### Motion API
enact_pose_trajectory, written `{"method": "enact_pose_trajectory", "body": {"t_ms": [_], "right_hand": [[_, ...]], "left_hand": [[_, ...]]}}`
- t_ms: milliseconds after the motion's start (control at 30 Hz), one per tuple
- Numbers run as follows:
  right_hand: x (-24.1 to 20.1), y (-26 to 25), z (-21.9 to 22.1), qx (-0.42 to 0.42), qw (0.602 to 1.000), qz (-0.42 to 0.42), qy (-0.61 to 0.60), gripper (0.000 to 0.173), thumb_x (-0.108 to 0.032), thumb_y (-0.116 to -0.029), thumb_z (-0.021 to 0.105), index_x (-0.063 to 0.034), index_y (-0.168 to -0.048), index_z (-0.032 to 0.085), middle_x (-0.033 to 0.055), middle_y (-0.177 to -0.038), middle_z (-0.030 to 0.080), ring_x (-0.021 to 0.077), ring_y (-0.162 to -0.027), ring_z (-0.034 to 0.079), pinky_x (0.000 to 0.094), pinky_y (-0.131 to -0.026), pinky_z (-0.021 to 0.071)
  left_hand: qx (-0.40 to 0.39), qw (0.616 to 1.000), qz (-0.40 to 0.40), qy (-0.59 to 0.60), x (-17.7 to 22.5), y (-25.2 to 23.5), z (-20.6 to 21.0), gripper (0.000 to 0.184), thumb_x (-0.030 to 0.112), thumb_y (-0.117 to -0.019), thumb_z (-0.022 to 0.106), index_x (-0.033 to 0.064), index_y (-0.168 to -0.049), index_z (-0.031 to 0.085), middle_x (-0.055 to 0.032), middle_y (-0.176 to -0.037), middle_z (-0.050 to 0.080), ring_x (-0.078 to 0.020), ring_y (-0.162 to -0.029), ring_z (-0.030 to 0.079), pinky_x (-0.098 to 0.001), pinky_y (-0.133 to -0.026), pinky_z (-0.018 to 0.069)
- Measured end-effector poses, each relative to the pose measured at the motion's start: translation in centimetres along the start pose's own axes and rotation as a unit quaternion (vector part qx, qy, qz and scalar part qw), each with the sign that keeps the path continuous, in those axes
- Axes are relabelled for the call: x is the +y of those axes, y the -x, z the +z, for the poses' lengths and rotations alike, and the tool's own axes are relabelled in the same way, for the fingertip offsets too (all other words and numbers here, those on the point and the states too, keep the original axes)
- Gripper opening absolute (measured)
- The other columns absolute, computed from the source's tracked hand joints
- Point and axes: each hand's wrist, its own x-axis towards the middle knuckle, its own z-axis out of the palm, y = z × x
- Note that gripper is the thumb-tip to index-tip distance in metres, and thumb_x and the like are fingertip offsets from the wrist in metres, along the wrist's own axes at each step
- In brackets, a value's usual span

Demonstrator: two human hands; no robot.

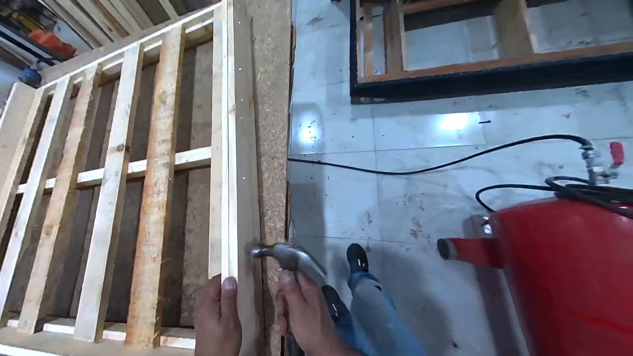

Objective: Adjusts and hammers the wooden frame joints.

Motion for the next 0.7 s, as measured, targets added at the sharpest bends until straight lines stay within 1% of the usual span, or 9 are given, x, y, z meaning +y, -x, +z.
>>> {"method": "enact_pose_trajectory", "body": {"t_ms": [67,167,233,300,333,433,500,600,700], "right_hand": [[-0.8,-0.5,0.4,0.025,0.999,0.001,-0.024,0.038,-0.034,-0.1101,0.035,-0.0005,-0.108,0.053,0.0033,-0.063,0.058,0.0168,-0.045,0.058,0.0353,-0.044,0.0561],[-3.4,-3.2,-2.1,-0.114,0.982,0.090,0.124,0.044,-0.045,-0.1087,0.039,-0.0045,-0.116,0.056,0.0056,-0.071,0.057,0.0194,-0.053,0.058,0.0387,-0.052,0.0542],[-7.5,-6.8,-4.8,-0.133,0.972,0.079,0.174,0.048,-0.045,-0.1097,0.037,-0.0039,-0.119,0.059,0.0058,-0.073,0.059,0.0184,-0.053,0.058,0.0370,-0.050,0.0535],[-11.4,-10.9,-6.4,-0.102,0.982,0.069,0.142,0.048,-0.044,-0.1118,0.033,-0.0038,-0.116,0.058,0.0039,-0.070,0.058,0.0146,-0.050,0.056,0.0320,-0.048,0.0529],[-13.3,-12.8,-6.7,-0.080,0.988,0.064,0.118,0.050,-0.046,-0.1119,0.032,-0.0042,-0.115,0.057,0.0042,-0.068,0.057,0.0144,-0.047,0.054,0.0312,-0.046,0.0523],[-17.2,-16.6,-6.2,-0.073,0.989,0.042,0.118,0.051,-0.050,-0.1110,0.032,-0.0051,-0.111,0.056,0.0068,-0.065,0.056,0.0167,-0.043,0.053,0.0332,-0.041,0.0518],[-17.1,-17.4,-5.9,-0.166,0.963,0.065,0.203,0.050,-0.049,-0.1112,0.033,-0.0048,-0.112,0.057,0.0077,-0.066,0.056,0.0175,-0.046,0.055,0.0334,-0.044,0.0524],[-17.5,-18.8,-7.3,-0.272,0.907,0.144,0.289,0.048,-0.051,-0.1101,0.037,-0.0069,-0.113,0.057,0.0056,-0.069,0.052,0.0153,-0.049,0.053,0.0315,-0.046,0.0501],[-21.1,-20.5,-9.0,-0.178,0.959,0.089,0.201,0.047,-0.048,-0.1106,0.036,-0.0065,-0.104,0.058,0.0038,-0.062,0.053,0.0135,-0.043,0.051,0.0302,-0.041,0.0490]], "left_hand": [[-0.004,1.000,-0.009,-0.009,0.3,0.3,-0.2,0.052,0.044,-0.1062,0.036,0.0022,-0.111,0.067,-0.0096,-0.097,0.066,-0.0193,-0.091,0.067,-0.0446,-0.084,0.0566],[-0.020,1.000,-0.005,-0.020,0.5,0.4,-0.6,0.051,0.037,-0.1068,0.037,-0.0048,-0.112,0.065,-0.0152,-0.095,0.067,-0.0230,-0.090,0.068,-0.0474,-0.084,0.0568],[-0.048,0.999,-0.008,-0.013,1.3,-1.2,-1.4,0.051,0.036,-0.1079,0.036,-0.0069,-0.115,0.063,-0.0167,-0.095,0.067,-0.0227,-0.088,0.068,-0.0467,-0.083,0.0576],[-0.056,0.998,-0.018,0.007,3.1,-4.5,-2.2,0.061,0.046,-0.1089,0.029,-0.0027,-0.128,0.062,-0.0136,-0.106,0.070,-0.0184,-0.095,0.069,-0.0428,-0.086,0.0588],[-0.047,0.999,-0.013,0.012,3.9,-6.9,-2.1,0.063,0.050,-0.1084,0.027,0.0020,-0.130,0.062,-0.0099,-0.107,0.070,-0.0161,-0.094,0.070,-0.0404,-0.082,0.0600],[-0.037,0.999,-0.029,-0.011,6.7,-13.7,-0.8,0.061,0.055,-0.1070,0.029,0.0117,-0.138,0.060,-0.0088,-0.108,0.072,-0.0201,-0.096,0.071,-0.0486,-0.084,0.0592],[-0.017,0.999,-0.039,-0.032,7.8,-15.7,0.9,0.062,0.058,-0.1059,0.031,0.0113,-0.134,0.062,-0.0098,-0.106,0.071,-0.0226,-0.095,0.070,-0.0517,-0.084,0.0574],[0.006,0.999,-0.032,-0.020,7.9,-16.1,1.8,0.056,0.052,-0.1067,0.033,0.0106,-0.123,0.066,-0.0044,-0.095,0.069,-0.0155,-0.083,0.068,-0.0426,-0.074,0.0583],[0.008,0.999,-0.046,-0.022,8.1,-16.3,1.8,0.058,0.054,-0.1060,0.031,0.0110,-0.121,0.067,-0.0029,-0.096,0.069,-0.0134,-0.084,0.068,-0.0410,-0.075,0.0586]]}}
